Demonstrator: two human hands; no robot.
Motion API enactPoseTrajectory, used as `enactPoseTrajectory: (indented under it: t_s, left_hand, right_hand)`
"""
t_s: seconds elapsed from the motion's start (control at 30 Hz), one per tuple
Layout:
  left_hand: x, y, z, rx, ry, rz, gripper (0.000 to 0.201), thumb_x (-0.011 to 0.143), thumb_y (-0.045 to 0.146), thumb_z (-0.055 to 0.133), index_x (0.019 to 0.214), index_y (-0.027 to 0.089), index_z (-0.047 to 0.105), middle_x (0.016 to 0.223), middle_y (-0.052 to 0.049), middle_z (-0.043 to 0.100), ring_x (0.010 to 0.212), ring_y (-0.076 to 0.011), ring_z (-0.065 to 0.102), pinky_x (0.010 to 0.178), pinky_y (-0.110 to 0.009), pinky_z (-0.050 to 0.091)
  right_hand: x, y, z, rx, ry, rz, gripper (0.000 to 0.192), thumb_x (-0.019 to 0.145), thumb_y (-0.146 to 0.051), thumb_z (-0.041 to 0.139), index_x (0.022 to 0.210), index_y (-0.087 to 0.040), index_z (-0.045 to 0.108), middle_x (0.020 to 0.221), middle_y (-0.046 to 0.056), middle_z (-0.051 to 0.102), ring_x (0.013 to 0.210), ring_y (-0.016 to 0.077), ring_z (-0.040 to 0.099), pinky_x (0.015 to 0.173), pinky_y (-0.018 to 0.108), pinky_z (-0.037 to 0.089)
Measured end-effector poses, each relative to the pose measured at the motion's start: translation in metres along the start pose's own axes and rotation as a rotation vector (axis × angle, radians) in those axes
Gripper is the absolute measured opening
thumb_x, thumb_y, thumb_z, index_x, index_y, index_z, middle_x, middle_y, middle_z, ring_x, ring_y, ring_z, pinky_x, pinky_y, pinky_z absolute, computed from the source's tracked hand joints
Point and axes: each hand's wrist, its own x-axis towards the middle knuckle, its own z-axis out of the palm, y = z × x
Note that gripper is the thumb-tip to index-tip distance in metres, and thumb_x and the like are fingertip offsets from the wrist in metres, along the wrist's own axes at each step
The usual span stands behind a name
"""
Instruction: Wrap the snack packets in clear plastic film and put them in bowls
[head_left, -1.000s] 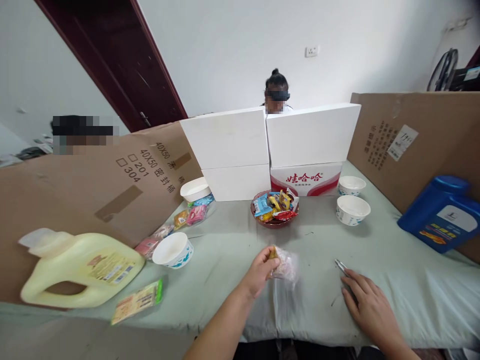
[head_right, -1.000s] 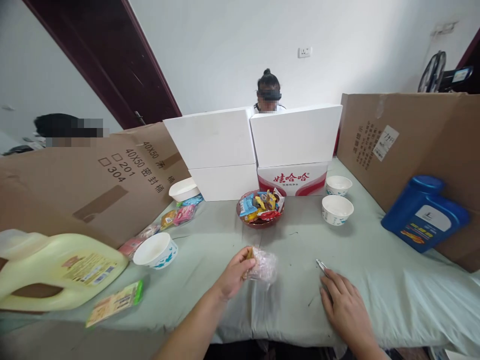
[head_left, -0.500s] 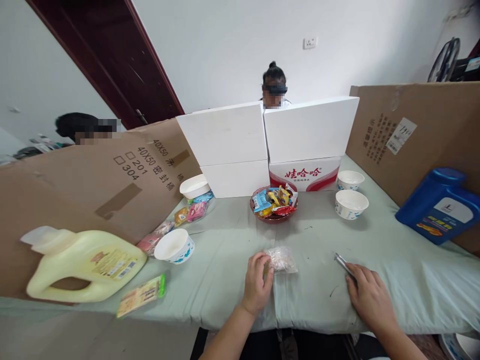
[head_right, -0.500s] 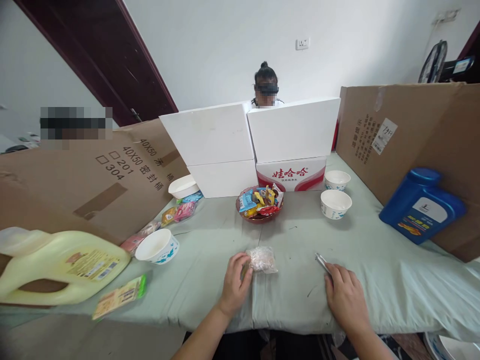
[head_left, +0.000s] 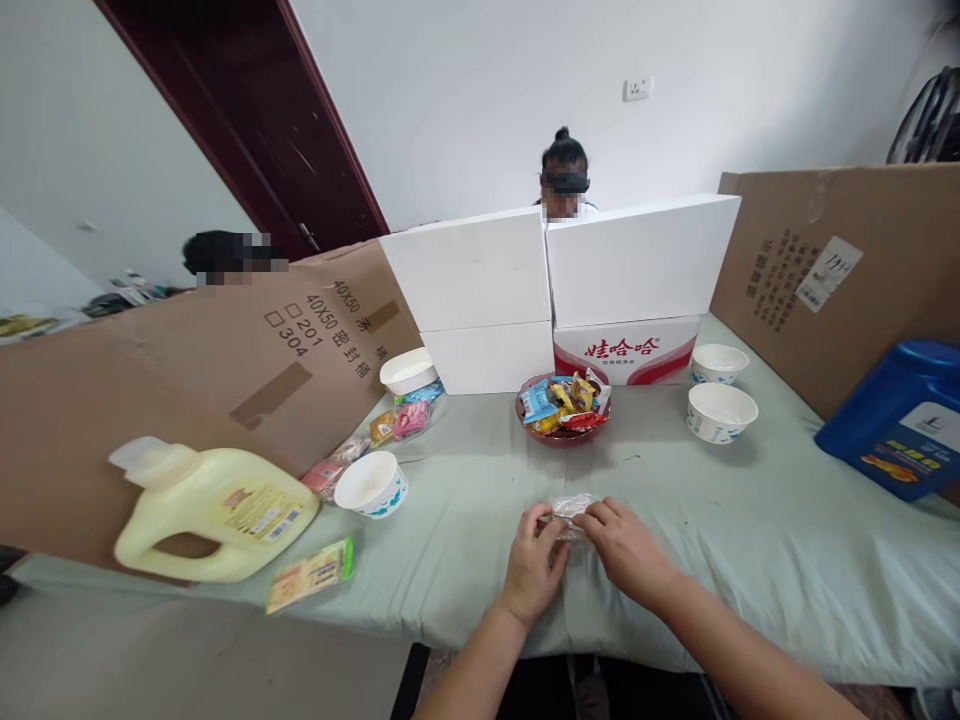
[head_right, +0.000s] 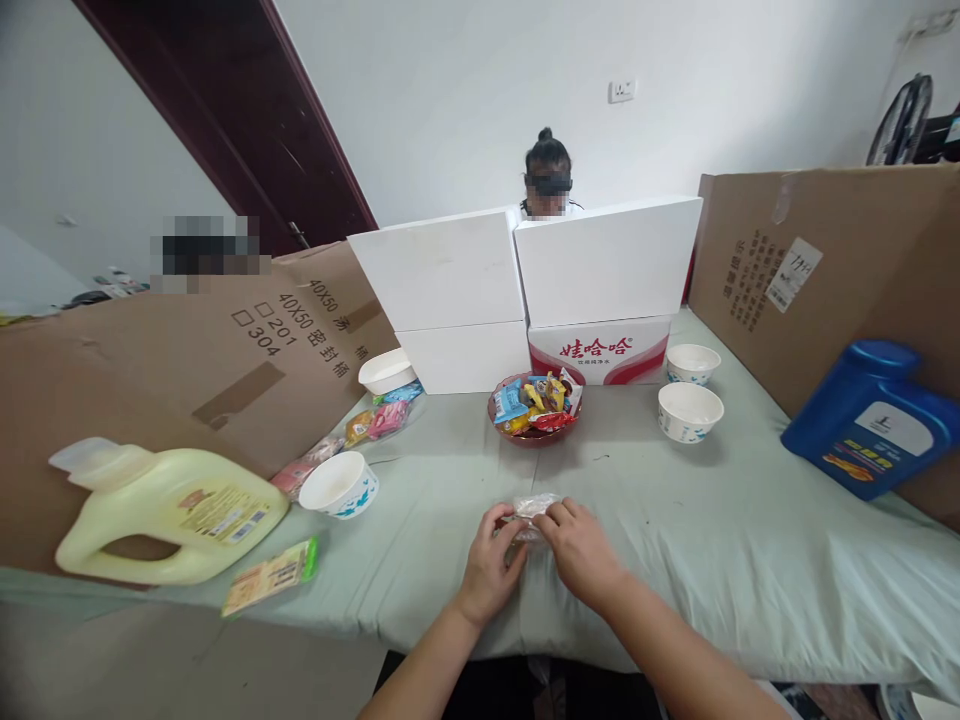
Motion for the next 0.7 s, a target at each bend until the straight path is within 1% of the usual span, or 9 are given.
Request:
enactPoseTrajectory:
  t_s: [0.1,0.27,0.37,0.43,0.47,0.57,0.63,0.67,0.7]
  left_hand:
    - [0.0,-0.002,0.003,-0.011,0.014,-0.013,0.027,0.087,0.014,0.052,0.113,0.022,0.054,0.114,-0.009,0.053,0.107,-0.0224,0.055,0.091,-0.041,0.051]
    - [0.0,-0.005,0.008,-0.032,0.093,-0.055,0.044,0.085,0.015,0.055,0.127,0.019,0.043,0.12,-0.013,0.053,0.112,-0.0248,0.053,0.091,-0.044,0.051]
    - [0.003,-0.004,0.007,-0.042,0.05,-0.049,0.038,0.085,0.018,0.059,0.122,0.02,0.05,0.121,-0.012,0.054,0.112,-0.0254,0.053,0.092,-0.045,0.05]
    - [0.005,-0.003,0.004,-0.046,0.024,-0.026,0.024,0.087,0.019,0.057,0.111,0.021,0.057,0.118,-0.01,0.055,0.108,-0.0243,0.054,0.089,-0.043,0.051]
    - [0.006,-0.002,0.003,-0.051,0.018,-0.016,0.018,0.088,0.019,0.055,0.105,0.021,0.06,0.116,-0.01,0.056,0.106,-0.0236,0.055,0.088,-0.042,0.051]
    - [0.007,0.001,-0.002,-0.079,0.012,-0.002,0.015,0.091,0.018,0.051,0.1,0.02,0.063,0.112,-0.01,0.057,0.104,-0.0226,0.055,0.086,-0.041,0.051]
    - [0.006,0.002,-0.005,-0.114,0.0,-0.007,0.015,0.092,0.021,0.051,0.1,0.02,0.063,0.112,-0.01,0.057,0.105,-0.0226,0.055,0.088,-0.04,0.05]
    - [0.005,0.002,-0.006,-0.141,-0.005,-0.017,0.015,0.092,0.022,0.051,0.1,0.02,0.063,0.111,-0.01,0.058,0.105,-0.0225,0.055,0.089,-0.04,0.05]
    - [0.005,0.002,-0.006,-0.175,-0.001,-0.035,0.015,0.092,0.023,0.05,0.099,0.02,0.063,0.111,-0.01,0.058,0.104,-0.0223,0.055,0.089,-0.04,0.049]
  right_hand:
    - [-0.016,0.018,-0.002,-0.019,-0.002,0.004,0.039,0.081,-0.001,0.045,0.11,-0.021,0.062,0.098,0.006,0.063,0.091,0.0219,0.054,0.081,0.034,0.046]
    - [-0.078,0.077,-0.002,-0.03,0.078,0.151,0.038,0.086,-0.006,0.041,0.112,-0.022,0.062,0.098,0.006,0.065,0.09,0.0202,0.057,0.081,0.033,0.047]
    - [-0.102,0.096,0.0,-0.068,0.165,0.243,0.027,0.089,-0.017,0.044,0.104,-0.023,0.065,0.099,0.007,0.065,0.091,0.0225,0.058,0.081,0.038,0.048]
    - [-0.102,0.089,0.002,-0.066,0.256,0.272,0.02,0.09,-0.028,0.05,0.102,-0.023,0.065,0.106,0.009,0.063,0.098,0.0256,0.057,0.086,0.043,0.047]
    - [-0.096,0.079,0.002,-0.047,0.301,0.272,0.023,0.088,-0.034,0.053,0.105,-0.023,0.064,0.112,0.01,0.062,0.103,0.0271,0.056,0.089,0.045,0.047]
    - [-0.065,0.037,0.007,0.059,0.385,0.216,0.054,0.081,-0.045,0.063,0.129,-0.022,0.049,0.131,0.013,0.052,0.12,0.0297,0.047,0.098,0.048,0.042]
    - [-0.042,0.009,0.014,0.103,0.392,0.158,0.074,0.075,-0.048,0.068,0.138,-0.023,0.039,0.141,0.014,0.043,0.129,0.0326,0.04,0.1,0.05,0.04]
    - [-0.032,-0.002,0.018,0.114,0.394,0.132,0.075,0.074,-0.046,0.069,0.138,-0.023,0.039,0.143,0.014,0.041,0.13,0.0336,0.038,0.1,0.051,0.041]
    - [-0.025,-0.008,0.023,0.125,0.403,0.116,0.067,0.076,-0.043,0.068,0.135,-0.023,0.043,0.142,0.014,0.042,0.129,0.0333,0.04,0.098,0.051,0.042]
